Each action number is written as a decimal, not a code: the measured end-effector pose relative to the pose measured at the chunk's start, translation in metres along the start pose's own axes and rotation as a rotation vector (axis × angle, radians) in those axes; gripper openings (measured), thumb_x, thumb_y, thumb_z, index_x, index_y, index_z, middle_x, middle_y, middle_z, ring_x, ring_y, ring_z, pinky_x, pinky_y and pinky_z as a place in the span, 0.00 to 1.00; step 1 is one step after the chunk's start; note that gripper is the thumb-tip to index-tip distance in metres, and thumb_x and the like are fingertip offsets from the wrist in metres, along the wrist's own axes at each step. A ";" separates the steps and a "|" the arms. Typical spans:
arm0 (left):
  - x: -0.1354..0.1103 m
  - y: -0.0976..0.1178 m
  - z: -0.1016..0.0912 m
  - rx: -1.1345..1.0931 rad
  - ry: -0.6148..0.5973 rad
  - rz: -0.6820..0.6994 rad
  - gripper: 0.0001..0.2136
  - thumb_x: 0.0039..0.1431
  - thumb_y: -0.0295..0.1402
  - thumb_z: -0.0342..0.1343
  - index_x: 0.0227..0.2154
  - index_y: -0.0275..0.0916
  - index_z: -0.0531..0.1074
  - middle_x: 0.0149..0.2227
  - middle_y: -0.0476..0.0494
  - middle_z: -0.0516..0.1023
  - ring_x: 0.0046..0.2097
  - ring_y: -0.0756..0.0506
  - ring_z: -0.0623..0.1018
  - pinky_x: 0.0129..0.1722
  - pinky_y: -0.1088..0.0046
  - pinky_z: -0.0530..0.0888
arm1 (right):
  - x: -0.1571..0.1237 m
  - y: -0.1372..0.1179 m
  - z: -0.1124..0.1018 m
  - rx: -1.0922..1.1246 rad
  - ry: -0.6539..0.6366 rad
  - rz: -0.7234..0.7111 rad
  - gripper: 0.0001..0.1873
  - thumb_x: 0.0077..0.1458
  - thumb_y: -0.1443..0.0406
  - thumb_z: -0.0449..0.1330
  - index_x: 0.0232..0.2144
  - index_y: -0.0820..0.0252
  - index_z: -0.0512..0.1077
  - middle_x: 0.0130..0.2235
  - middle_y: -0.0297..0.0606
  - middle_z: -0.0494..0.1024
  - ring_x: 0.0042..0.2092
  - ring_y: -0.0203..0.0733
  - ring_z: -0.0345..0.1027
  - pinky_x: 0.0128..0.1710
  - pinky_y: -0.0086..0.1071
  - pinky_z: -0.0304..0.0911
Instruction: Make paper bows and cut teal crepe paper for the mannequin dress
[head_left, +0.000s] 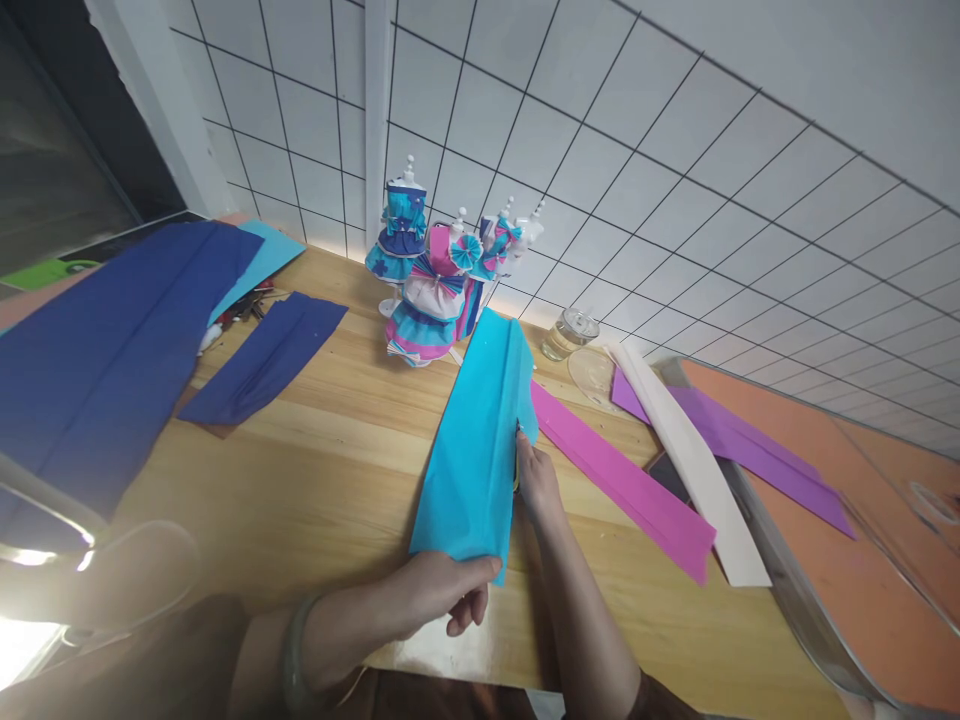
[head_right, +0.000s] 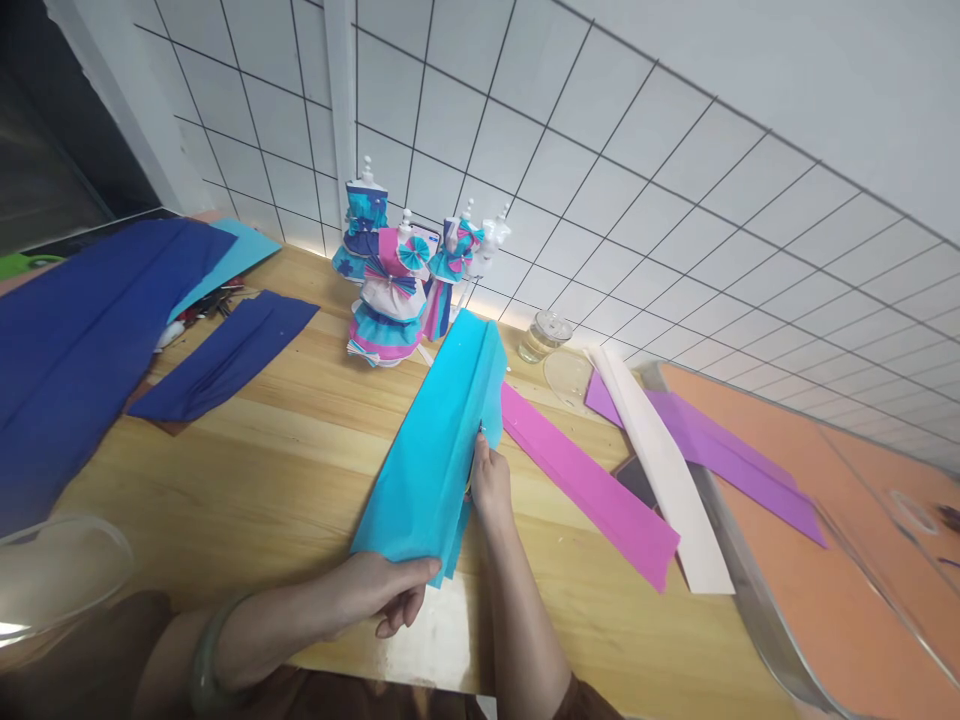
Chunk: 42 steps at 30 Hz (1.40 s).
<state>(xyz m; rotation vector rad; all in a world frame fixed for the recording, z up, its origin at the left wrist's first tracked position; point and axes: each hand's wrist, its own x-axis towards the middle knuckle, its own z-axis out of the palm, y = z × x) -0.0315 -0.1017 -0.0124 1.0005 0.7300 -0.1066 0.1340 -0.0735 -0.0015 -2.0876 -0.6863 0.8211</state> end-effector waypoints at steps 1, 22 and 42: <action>-0.001 0.001 0.000 -0.003 0.002 -0.004 0.21 0.51 0.47 0.44 0.12 0.36 0.62 0.11 0.53 0.61 0.15 0.55 0.60 0.21 0.75 0.59 | 0.000 0.000 0.000 0.004 -0.002 0.000 0.26 0.50 0.47 0.46 0.12 0.59 0.60 0.09 0.34 0.61 0.15 0.38 0.58 0.14 0.29 0.50; -0.002 0.002 -0.001 0.033 -0.004 -0.009 0.24 0.49 0.51 0.44 0.12 0.35 0.63 0.12 0.51 0.61 0.17 0.54 0.61 0.22 0.75 0.58 | 0.024 -0.003 -0.004 0.117 -0.054 -0.007 0.24 0.47 0.45 0.46 0.15 0.57 0.58 0.11 0.29 0.58 0.15 0.37 0.56 0.12 0.29 0.54; -0.011 0.014 0.000 0.059 0.005 -0.047 0.24 0.51 0.49 0.42 0.11 0.36 0.62 0.10 0.52 0.59 0.16 0.54 0.60 0.24 0.74 0.58 | 0.029 -0.004 -0.002 0.060 -0.043 -0.006 0.26 0.49 0.45 0.45 0.14 0.57 0.60 0.10 0.32 0.61 0.13 0.39 0.58 0.12 0.32 0.53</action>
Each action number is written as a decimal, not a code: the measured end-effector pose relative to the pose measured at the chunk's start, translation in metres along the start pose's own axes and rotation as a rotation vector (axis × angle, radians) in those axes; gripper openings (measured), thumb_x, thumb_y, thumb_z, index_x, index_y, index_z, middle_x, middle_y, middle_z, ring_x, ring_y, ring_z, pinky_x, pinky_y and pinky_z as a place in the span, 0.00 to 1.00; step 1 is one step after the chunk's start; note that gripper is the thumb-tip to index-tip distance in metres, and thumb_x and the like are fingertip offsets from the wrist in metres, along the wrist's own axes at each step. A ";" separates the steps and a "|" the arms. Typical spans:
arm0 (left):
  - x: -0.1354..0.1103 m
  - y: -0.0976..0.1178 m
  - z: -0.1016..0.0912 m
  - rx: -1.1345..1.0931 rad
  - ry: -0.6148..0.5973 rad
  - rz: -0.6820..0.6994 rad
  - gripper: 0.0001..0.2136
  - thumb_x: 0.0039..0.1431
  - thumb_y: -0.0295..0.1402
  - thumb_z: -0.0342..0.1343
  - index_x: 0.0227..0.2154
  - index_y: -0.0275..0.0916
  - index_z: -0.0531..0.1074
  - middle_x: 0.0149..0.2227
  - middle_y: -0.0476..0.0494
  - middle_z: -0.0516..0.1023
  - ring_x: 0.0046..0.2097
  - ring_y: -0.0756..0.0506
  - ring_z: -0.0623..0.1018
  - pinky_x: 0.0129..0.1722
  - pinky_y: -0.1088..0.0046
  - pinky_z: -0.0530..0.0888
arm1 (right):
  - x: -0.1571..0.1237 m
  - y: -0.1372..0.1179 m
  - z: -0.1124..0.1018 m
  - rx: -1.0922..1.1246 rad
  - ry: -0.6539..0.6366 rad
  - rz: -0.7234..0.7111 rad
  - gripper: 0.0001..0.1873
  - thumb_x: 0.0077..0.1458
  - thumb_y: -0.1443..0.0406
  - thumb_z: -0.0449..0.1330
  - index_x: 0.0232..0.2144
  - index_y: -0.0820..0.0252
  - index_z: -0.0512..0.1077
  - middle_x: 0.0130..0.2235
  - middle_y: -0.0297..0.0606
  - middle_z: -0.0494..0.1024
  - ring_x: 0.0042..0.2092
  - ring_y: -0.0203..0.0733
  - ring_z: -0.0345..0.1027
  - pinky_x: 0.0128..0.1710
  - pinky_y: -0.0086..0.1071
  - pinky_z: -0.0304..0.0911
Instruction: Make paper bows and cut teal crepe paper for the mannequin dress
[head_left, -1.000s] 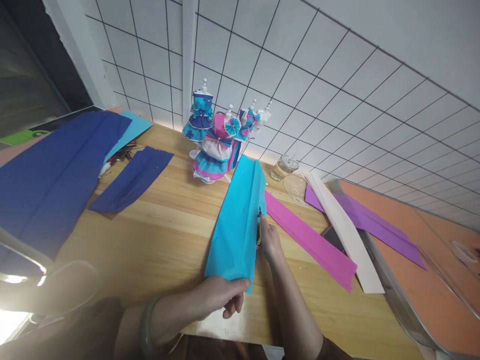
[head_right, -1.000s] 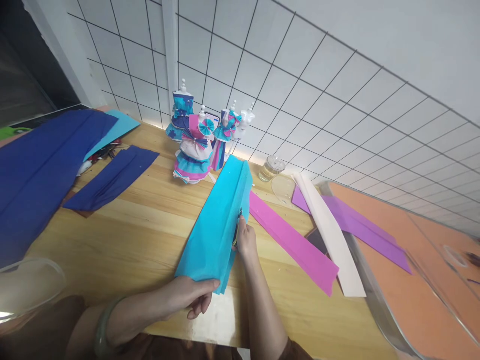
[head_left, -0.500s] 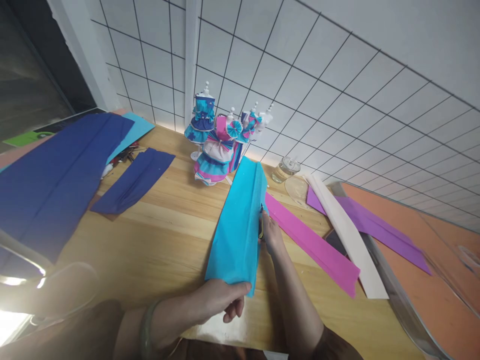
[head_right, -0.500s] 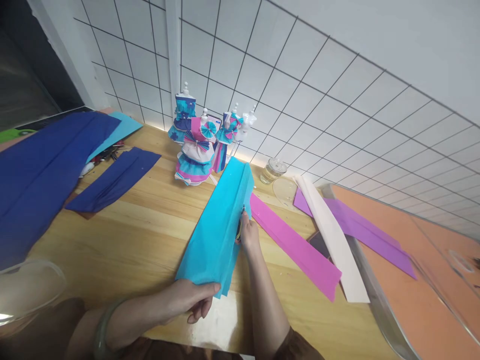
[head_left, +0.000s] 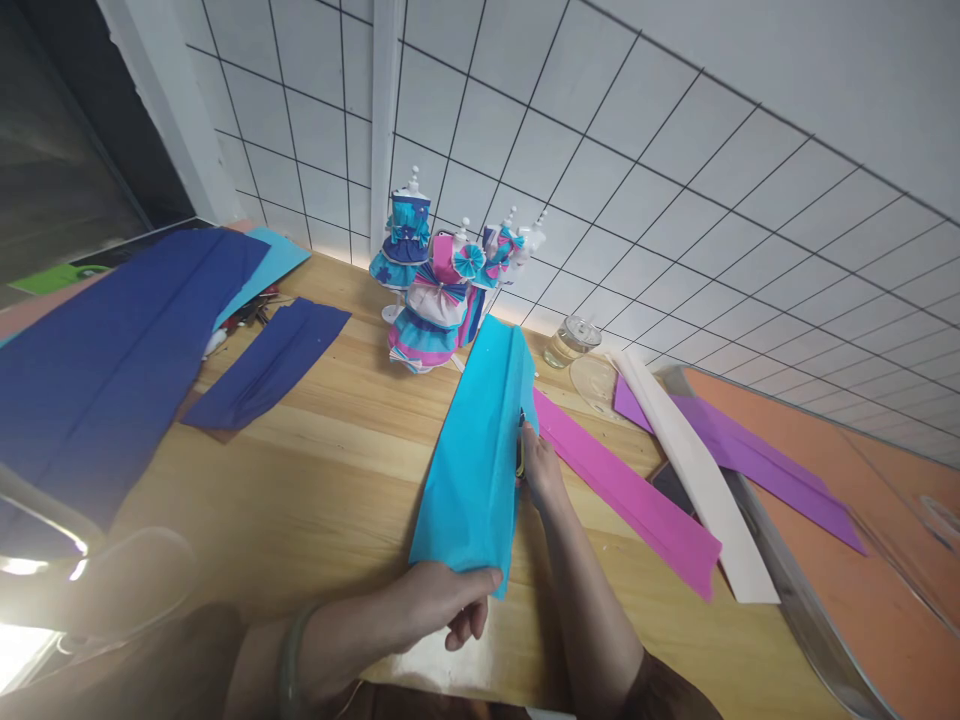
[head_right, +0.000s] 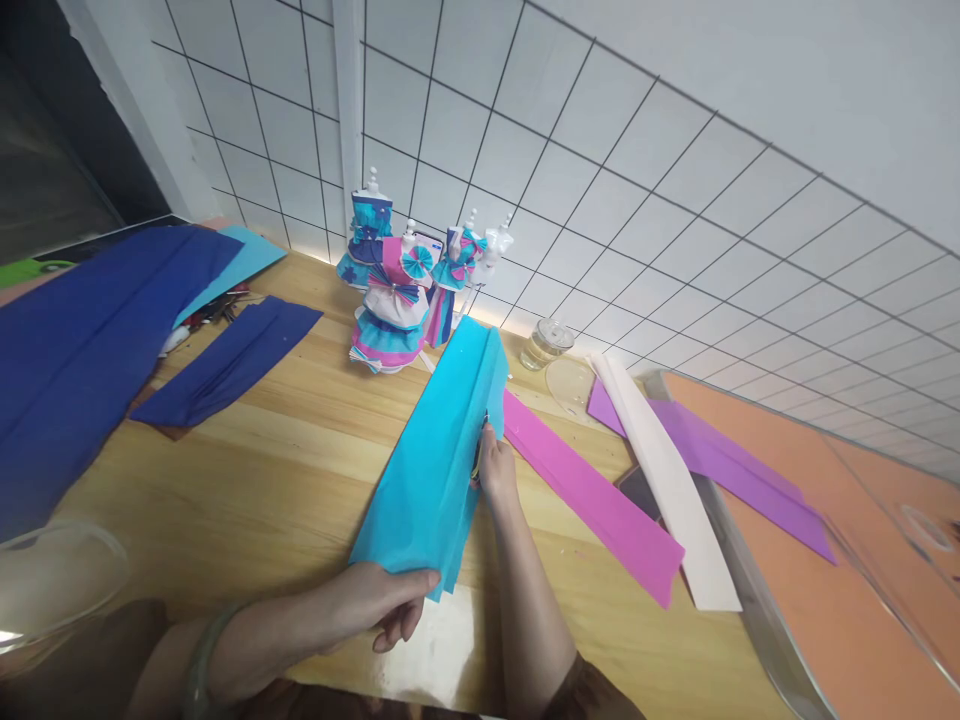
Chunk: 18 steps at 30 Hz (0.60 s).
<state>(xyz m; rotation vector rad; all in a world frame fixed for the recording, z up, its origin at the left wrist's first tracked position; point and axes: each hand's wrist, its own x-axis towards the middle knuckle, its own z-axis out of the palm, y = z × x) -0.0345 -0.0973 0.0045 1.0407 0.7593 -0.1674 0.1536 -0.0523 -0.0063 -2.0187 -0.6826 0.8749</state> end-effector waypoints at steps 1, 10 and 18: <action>0.001 -0.002 0.000 -0.005 -0.005 0.004 0.24 0.50 0.50 0.43 0.11 0.36 0.62 0.10 0.53 0.59 0.16 0.54 0.60 0.23 0.74 0.58 | 0.000 -0.001 0.000 -0.002 -0.003 0.003 0.26 0.49 0.45 0.45 0.15 0.57 0.61 0.10 0.32 0.62 0.13 0.40 0.58 0.12 0.32 0.54; 0.011 -0.012 0.000 -0.019 -0.020 0.045 0.25 0.47 0.54 0.43 0.11 0.36 0.62 0.11 0.52 0.59 0.15 0.54 0.60 0.22 0.74 0.58 | -0.002 -0.005 0.001 -0.042 0.014 0.003 0.28 0.50 0.45 0.43 0.13 0.58 0.61 0.09 0.33 0.62 0.13 0.41 0.59 0.13 0.32 0.54; 0.004 -0.005 0.000 -0.011 -0.002 0.023 0.24 0.48 0.51 0.43 0.10 0.36 0.62 0.10 0.53 0.59 0.15 0.55 0.59 0.22 0.75 0.57 | -0.001 -0.004 0.002 -0.030 0.013 -0.013 0.27 0.50 0.45 0.44 0.12 0.56 0.59 0.09 0.34 0.62 0.13 0.41 0.60 0.13 0.32 0.54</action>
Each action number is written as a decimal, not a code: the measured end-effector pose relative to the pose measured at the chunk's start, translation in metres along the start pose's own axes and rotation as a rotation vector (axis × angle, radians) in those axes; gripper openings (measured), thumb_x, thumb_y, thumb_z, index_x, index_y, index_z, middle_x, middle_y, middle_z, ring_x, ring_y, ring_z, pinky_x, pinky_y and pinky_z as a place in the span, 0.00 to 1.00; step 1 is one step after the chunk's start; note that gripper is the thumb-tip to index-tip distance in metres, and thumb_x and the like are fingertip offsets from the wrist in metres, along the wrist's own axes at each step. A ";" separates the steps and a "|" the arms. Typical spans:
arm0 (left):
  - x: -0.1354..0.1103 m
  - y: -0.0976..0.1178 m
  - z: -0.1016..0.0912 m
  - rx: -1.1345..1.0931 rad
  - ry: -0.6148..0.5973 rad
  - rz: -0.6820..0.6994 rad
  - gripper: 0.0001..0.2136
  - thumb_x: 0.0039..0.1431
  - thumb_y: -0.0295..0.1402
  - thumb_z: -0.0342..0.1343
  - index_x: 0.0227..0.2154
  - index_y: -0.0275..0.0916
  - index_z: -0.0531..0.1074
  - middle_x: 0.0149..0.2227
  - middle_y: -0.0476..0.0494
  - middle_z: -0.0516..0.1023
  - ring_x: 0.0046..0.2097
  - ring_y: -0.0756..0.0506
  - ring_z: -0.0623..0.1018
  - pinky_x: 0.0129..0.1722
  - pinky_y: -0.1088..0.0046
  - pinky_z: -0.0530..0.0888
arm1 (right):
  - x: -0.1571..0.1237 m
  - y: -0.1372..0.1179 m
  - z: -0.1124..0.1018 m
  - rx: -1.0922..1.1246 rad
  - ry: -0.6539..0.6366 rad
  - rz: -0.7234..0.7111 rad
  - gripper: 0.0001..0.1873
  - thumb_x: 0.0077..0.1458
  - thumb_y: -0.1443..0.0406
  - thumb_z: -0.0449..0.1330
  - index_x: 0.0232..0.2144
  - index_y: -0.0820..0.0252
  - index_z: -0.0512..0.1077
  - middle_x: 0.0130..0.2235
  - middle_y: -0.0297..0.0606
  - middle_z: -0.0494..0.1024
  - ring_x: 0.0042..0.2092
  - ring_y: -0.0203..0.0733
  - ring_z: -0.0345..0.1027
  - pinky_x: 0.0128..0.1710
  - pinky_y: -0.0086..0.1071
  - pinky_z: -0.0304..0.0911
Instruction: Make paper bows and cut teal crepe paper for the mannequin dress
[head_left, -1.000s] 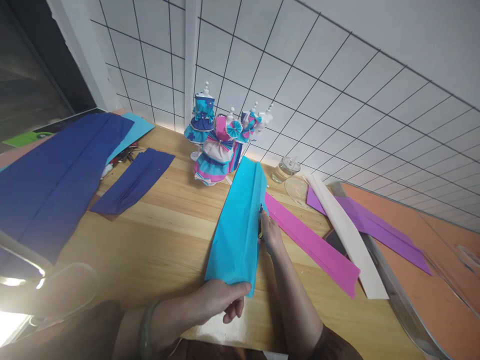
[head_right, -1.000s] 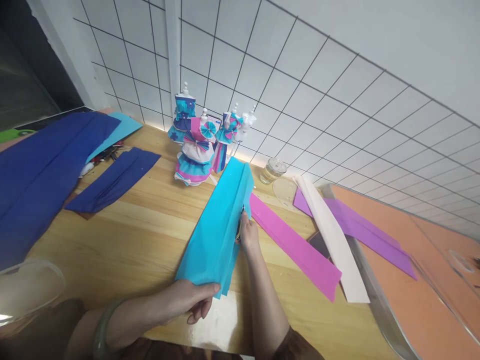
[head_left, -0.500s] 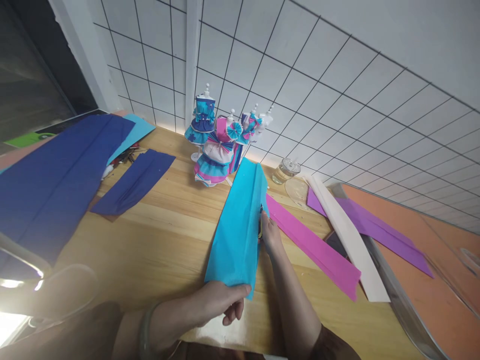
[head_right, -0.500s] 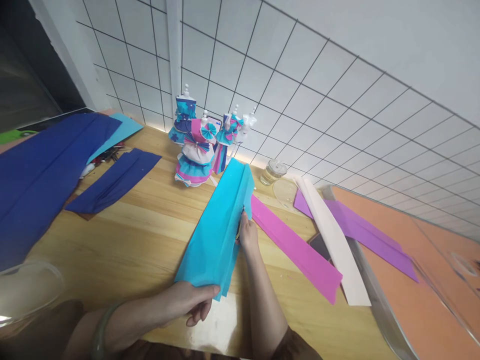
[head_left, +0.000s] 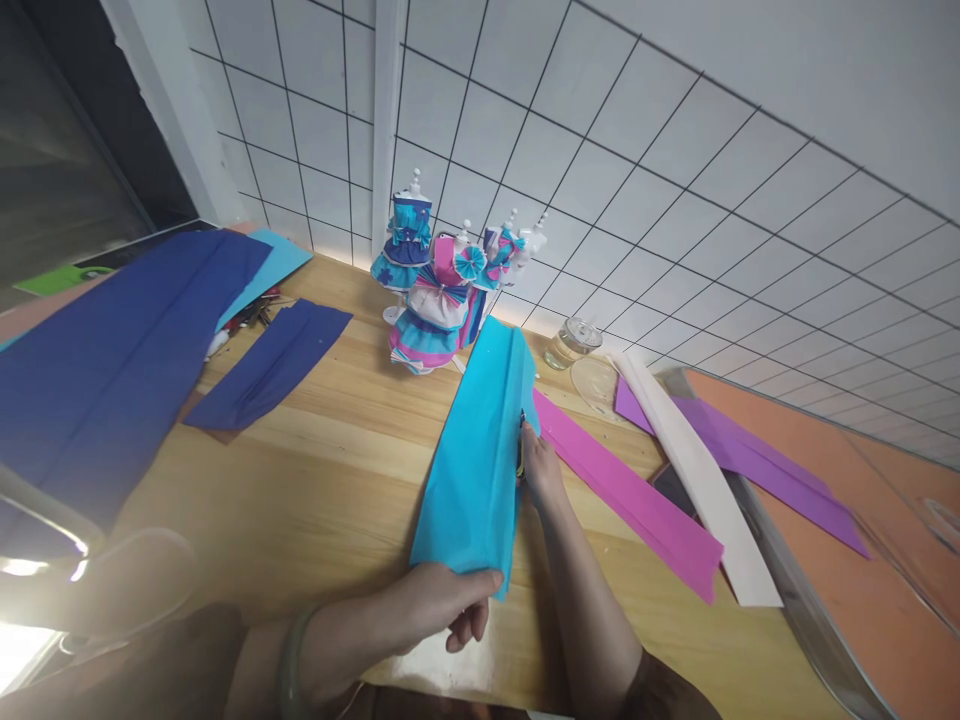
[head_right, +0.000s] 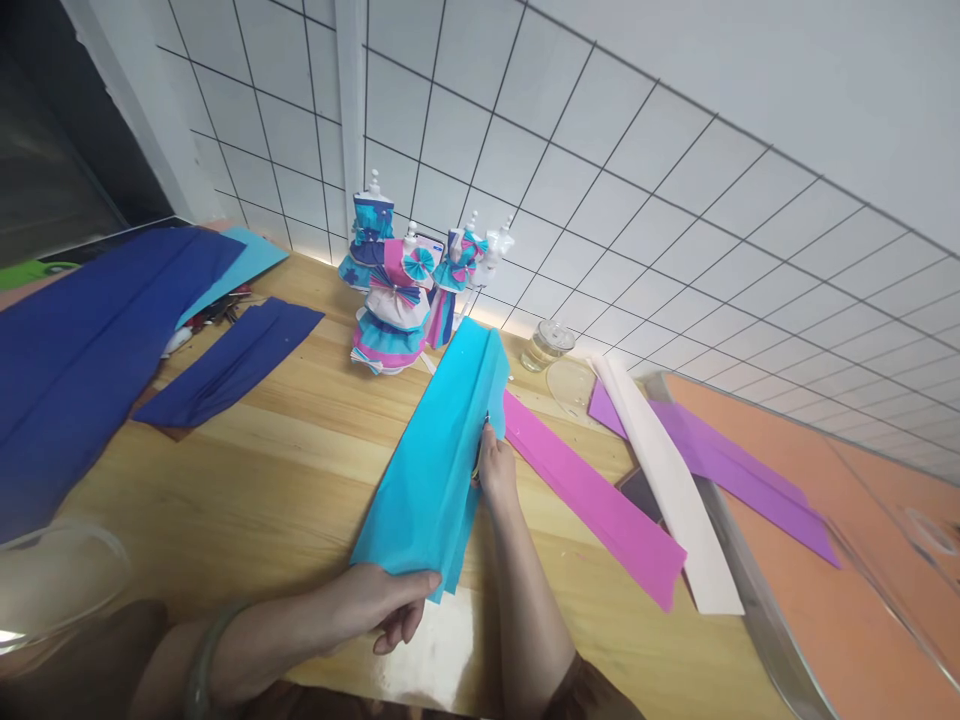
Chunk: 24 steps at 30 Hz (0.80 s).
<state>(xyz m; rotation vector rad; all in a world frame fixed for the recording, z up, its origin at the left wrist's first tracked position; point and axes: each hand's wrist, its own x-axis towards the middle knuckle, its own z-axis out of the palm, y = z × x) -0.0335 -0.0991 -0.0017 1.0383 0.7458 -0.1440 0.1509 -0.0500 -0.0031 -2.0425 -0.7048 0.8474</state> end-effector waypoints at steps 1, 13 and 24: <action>-0.001 0.001 0.000 0.004 0.003 -0.004 0.24 0.49 0.50 0.43 0.10 0.36 0.62 0.10 0.53 0.59 0.15 0.55 0.59 0.22 0.75 0.58 | 0.000 0.000 0.000 0.002 -0.004 -0.003 0.27 0.50 0.45 0.44 0.11 0.56 0.58 0.09 0.34 0.61 0.13 0.41 0.60 0.12 0.32 0.54; 0.002 -0.003 -0.001 0.006 0.003 0.000 0.23 0.50 0.49 0.43 0.10 0.36 0.63 0.10 0.52 0.59 0.15 0.54 0.60 0.23 0.75 0.58 | 0.003 0.005 -0.003 0.036 -0.026 -0.035 0.25 0.49 0.46 0.47 0.12 0.56 0.57 0.09 0.31 0.60 0.13 0.38 0.57 0.10 0.29 0.51; 0.004 -0.008 -0.001 -0.013 -0.002 0.016 0.24 0.48 0.50 0.43 0.10 0.35 0.63 0.11 0.52 0.60 0.16 0.54 0.60 0.22 0.74 0.58 | 0.009 0.002 -0.006 0.054 -0.076 -0.030 0.28 0.52 0.48 0.43 0.10 0.59 0.59 0.09 0.33 0.63 0.11 0.34 0.56 0.10 0.27 0.51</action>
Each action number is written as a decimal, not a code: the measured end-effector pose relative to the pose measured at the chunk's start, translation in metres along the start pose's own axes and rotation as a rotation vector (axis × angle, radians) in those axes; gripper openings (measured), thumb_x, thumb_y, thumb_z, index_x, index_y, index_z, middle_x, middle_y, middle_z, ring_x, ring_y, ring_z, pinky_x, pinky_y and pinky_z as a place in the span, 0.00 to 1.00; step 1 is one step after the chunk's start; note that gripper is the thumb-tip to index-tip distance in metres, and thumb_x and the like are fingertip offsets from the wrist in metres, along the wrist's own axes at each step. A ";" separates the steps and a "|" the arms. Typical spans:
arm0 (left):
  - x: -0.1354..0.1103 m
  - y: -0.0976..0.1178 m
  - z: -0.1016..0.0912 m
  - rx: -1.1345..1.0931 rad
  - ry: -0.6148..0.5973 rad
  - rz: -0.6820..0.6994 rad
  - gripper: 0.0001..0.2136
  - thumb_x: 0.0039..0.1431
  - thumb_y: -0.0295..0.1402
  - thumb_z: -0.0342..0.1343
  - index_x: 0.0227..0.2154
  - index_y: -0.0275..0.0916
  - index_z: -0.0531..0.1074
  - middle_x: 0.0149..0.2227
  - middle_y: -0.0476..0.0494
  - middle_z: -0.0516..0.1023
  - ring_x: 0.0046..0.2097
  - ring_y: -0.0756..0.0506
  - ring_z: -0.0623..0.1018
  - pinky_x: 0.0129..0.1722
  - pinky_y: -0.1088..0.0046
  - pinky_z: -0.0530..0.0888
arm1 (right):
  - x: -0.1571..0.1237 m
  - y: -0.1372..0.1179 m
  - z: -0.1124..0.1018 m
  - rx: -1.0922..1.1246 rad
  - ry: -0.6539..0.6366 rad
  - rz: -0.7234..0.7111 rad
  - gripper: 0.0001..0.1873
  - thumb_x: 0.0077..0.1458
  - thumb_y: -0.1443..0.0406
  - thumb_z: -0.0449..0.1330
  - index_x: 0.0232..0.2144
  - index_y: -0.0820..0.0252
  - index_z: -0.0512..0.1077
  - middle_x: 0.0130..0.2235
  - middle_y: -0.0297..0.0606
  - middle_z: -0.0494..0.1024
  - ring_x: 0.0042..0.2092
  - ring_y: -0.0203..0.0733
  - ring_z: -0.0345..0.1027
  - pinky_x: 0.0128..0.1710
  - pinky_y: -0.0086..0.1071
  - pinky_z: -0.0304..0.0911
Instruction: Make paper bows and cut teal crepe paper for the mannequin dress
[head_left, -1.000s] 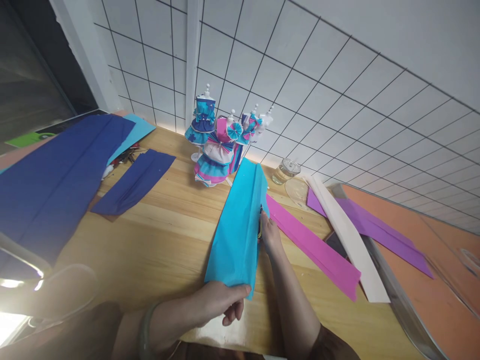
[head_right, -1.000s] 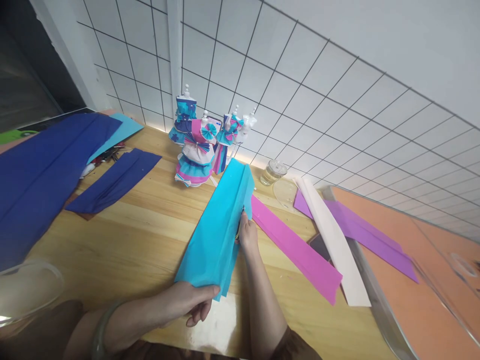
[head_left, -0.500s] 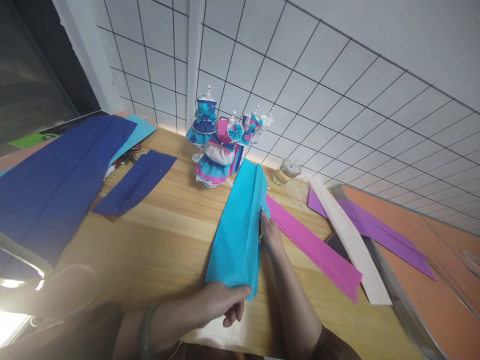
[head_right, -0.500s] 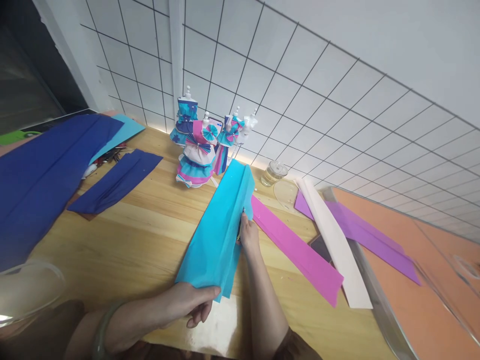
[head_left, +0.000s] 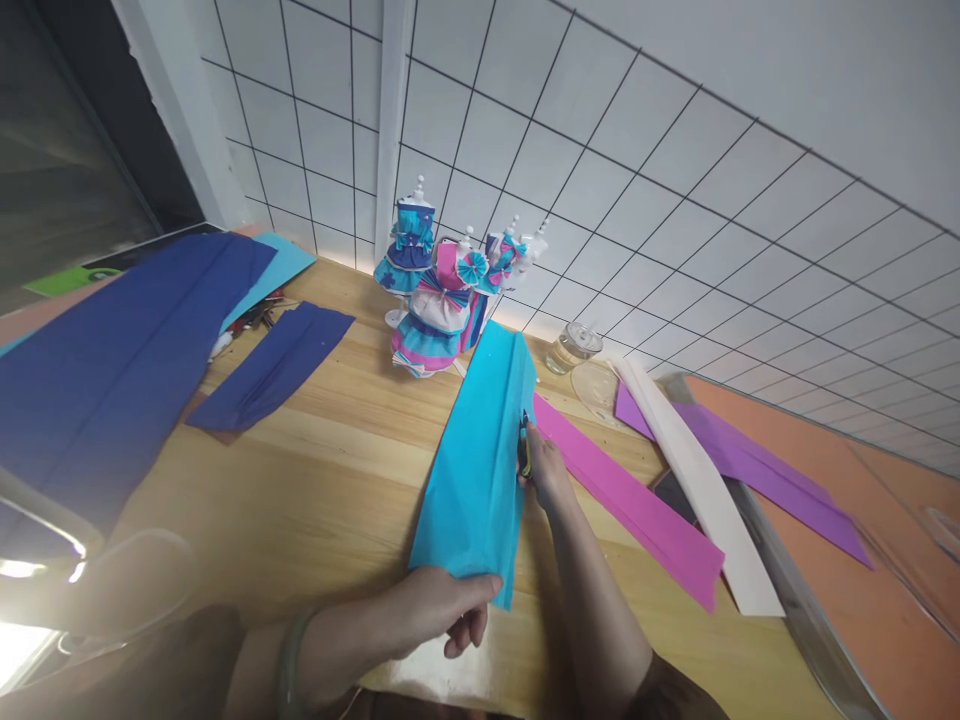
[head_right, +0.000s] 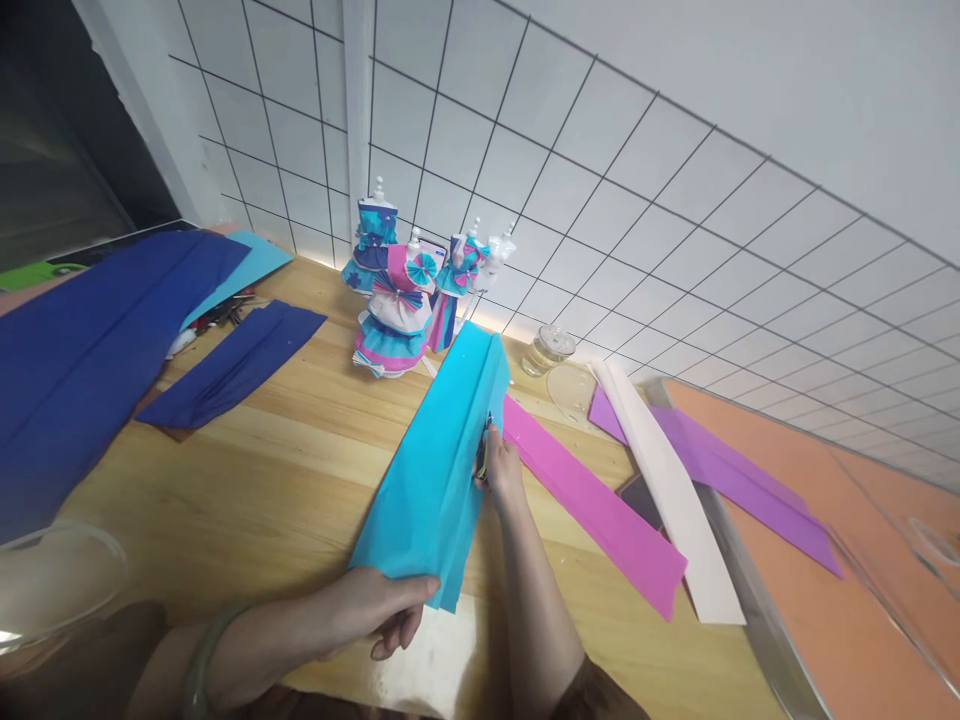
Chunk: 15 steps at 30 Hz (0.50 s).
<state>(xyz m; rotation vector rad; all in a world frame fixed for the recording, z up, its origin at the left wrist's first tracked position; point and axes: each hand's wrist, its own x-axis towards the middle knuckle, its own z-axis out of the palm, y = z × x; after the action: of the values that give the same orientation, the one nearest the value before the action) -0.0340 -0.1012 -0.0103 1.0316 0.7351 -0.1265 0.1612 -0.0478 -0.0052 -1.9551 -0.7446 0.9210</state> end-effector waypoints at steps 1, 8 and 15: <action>0.000 0.000 0.000 0.004 -0.001 -0.002 0.24 0.48 0.51 0.43 0.10 0.35 0.63 0.11 0.52 0.60 0.16 0.54 0.60 0.23 0.74 0.58 | 0.001 -0.001 0.000 -0.004 -0.003 0.003 0.29 0.52 0.48 0.43 0.10 0.59 0.60 0.09 0.32 0.62 0.11 0.34 0.56 0.10 0.27 0.50; -0.002 0.004 0.000 0.022 0.000 -0.008 0.25 0.46 0.54 0.43 0.10 0.36 0.62 0.10 0.52 0.59 0.16 0.54 0.59 0.23 0.74 0.57 | 0.017 -0.005 -0.001 -0.043 0.017 0.028 0.29 0.51 0.47 0.44 0.10 0.59 0.61 0.09 0.34 0.63 0.11 0.34 0.56 0.10 0.27 0.51; 0.002 -0.002 -0.002 0.036 -0.014 -0.019 0.26 0.46 0.55 0.42 0.11 0.36 0.63 0.09 0.52 0.59 0.16 0.54 0.59 0.23 0.74 0.57 | 0.021 -0.009 -0.001 -0.058 0.026 0.034 0.27 0.51 0.48 0.45 0.11 0.59 0.61 0.09 0.34 0.63 0.11 0.35 0.57 0.11 0.28 0.53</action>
<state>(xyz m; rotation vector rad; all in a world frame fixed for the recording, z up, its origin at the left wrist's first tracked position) -0.0341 -0.1001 -0.0140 1.0573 0.7322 -0.1641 0.1721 -0.0277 -0.0036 -2.0320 -0.7326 0.9015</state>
